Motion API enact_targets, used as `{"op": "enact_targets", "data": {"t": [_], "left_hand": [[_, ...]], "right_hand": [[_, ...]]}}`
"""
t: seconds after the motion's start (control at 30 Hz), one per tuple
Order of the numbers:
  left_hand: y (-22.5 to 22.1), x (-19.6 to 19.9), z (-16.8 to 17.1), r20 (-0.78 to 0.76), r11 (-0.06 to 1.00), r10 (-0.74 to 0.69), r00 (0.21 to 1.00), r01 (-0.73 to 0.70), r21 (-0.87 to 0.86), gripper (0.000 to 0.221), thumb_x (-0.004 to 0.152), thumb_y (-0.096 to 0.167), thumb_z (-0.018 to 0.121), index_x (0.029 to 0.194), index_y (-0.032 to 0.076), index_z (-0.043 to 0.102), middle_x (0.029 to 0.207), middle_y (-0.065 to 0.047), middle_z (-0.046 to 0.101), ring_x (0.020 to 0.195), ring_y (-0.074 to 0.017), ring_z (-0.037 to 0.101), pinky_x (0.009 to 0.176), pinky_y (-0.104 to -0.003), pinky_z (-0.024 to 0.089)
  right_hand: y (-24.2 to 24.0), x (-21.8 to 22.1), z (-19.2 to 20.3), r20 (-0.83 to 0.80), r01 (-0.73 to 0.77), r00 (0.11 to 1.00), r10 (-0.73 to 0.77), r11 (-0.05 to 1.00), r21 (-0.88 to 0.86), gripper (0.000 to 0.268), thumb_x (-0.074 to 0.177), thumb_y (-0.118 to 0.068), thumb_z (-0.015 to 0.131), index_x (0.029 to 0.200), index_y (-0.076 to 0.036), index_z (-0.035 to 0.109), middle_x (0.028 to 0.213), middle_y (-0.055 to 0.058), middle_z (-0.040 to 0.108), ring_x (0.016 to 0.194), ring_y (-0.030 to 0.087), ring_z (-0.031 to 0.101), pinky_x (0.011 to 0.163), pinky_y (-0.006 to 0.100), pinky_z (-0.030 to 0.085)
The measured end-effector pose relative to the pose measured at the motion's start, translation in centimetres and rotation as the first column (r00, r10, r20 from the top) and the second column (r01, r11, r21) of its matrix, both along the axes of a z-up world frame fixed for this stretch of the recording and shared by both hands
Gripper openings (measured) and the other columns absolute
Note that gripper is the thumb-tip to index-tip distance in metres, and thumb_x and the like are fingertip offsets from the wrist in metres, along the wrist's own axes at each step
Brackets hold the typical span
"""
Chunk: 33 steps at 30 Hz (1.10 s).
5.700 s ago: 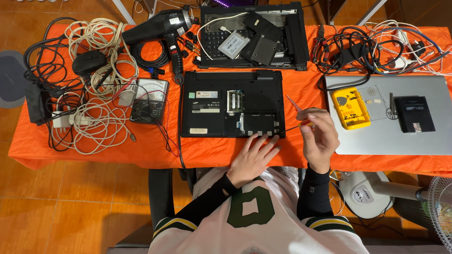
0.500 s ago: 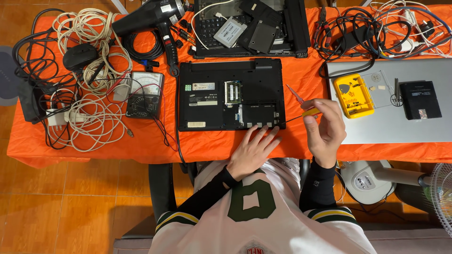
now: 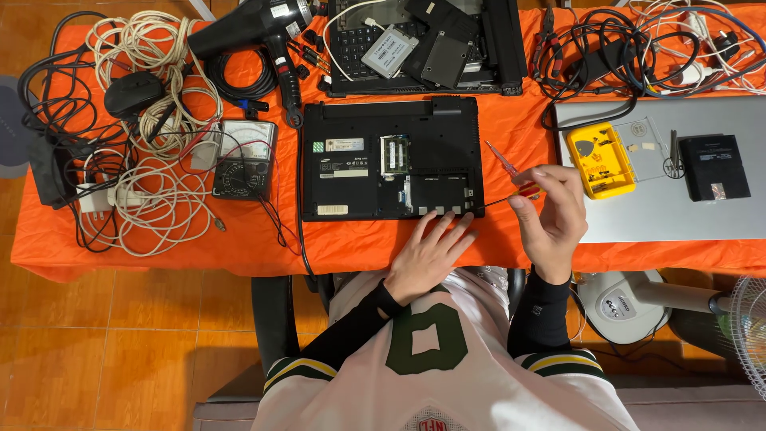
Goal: The recorder uses a screwdriver to unscrew the back panel of a laptop.
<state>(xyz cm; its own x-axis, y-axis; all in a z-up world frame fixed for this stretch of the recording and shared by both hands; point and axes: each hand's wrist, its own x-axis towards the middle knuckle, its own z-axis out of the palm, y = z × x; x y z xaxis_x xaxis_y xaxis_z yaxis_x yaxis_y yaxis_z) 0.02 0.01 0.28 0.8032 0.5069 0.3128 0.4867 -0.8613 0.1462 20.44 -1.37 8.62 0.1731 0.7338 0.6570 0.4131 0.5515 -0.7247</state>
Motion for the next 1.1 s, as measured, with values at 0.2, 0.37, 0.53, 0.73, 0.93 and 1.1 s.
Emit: {"op": "enact_targets", "data": {"t": [0.2, 0.37, 0.53, 0.73, 0.93, 1.1], "left_hand": [[0.0, 0.0, -0.2, 0.005, 1.0, -0.002, 1.0, 0.002, 0.0, 0.053, 0.09, 0.025, 0.062, 0.141, 0.01, 0.058, 0.157, -0.012, 0.045, 0.144, -0.0304, 0.041, 0.124, -0.054, 0.025], [0.0, 0.0, -0.2, -0.005, 1.0, -0.004, 1.0, 0.004, -0.005, 0.054, 0.09, 0.025, 0.062, 0.141, 0.01, 0.058, 0.157, -0.012, 0.045, 0.145, -0.0308, 0.04, 0.124, -0.054, 0.025], [0.0, 0.0, -0.3, -0.01, 1.0, -0.005, 1.0, 0.005, -0.004, 0.055, 0.09, 0.026, 0.063, 0.142, 0.01, 0.057, 0.158, -0.012, 0.044, 0.145, -0.031, 0.04, 0.124, -0.054, 0.025], [0.0, 0.1, -0.4, -0.002, 1.0, -0.004, 1.0, 0.004, -0.007, 0.054, 0.09, 0.026, 0.063, 0.142, 0.011, 0.057, 0.158, -0.012, 0.044, 0.145, -0.0307, 0.04, 0.124, -0.053, 0.025], [0.0, 0.1, -0.6, -0.007, 1.0, -0.004, 1.0, 0.004, 0.002, 0.053, 0.09, 0.023, 0.062, 0.142, 0.01, 0.057, 0.157, -0.011, 0.045, 0.142, -0.03, 0.042, 0.124, -0.054, 0.026], [0.0, 0.1, -1.0, -0.005, 1.0, -0.013, 1.0, 0.013, 0.003, 0.054, 0.091, 0.024, 0.062, 0.142, 0.01, 0.057, 0.156, -0.012, 0.045, 0.143, -0.0306, 0.043, 0.124, -0.054, 0.026]], "right_hand": [[-0.3, 0.4, -0.8, -0.015, 0.04, 0.999, -0.041, 0.999, -0.026, 0.046, 0.101, 0.006, 0.075, 0.143, -0.005, 0.058, 0.118, 0.013, 0.059, 0.098, 0.023, 0.067, 0.087, 0.031, 0.054], [-0.3, 0.0, -0.1, -0.029, 0.021, 0.999, -0.022, 0.999, -0.028, 0.045, 0.103, 0.007, 0.069, 0.145, -0.005, 0.057, 0.114, 0.013, 0.064, 0.102, 0.023, 0.068, 0.091, 0.031, 0.056], [-0.2, 0.0, 0.0, 0.019, 0.015, 1.0, -0.015, 1.0, 0.017, 0.045, 0.099, 0.007, 0.075, 0.139, -0.005, 0.058, 0.118, 0.015, 0.056, 0.106, 0.025, 0.065, 0.092, 0.032, 0.055], [-0.4, 0.1, -0.6, -0.021, 0.05, 0.999, -0.05, 0.999, -0.022, 0.043, 0.101, 0.008, 0.072, 0.14, -0.004, 0.058, 0.12, 0.013, 0.059, 0.102, 0.024, 0.069, 0.089, 0.032, 0.056], [-0.3, 0.0, 0.1, -0.182, 0.022, 0.982, -0.046, 0.991, -0.131, 0.041, 0.102, 0.005, 0.061, 0.142, -0.002, 0.054, 0.121, 0.016, 0.067, 0.112, 0.027, 0.069, 0.103, 0.038, 0.058], [-0.5, 0.6, -0.6, -0.003, 0.045, 0.999, -0.045, 0.999, -0.015, 0.046, 0.099, 0.007, 0.077, 0.14, -0.003, 0.058, 0.12, 0.013, 0.057, 0.104, 0.024, 0.066, 0.094, 0.033, 0.055]]}}
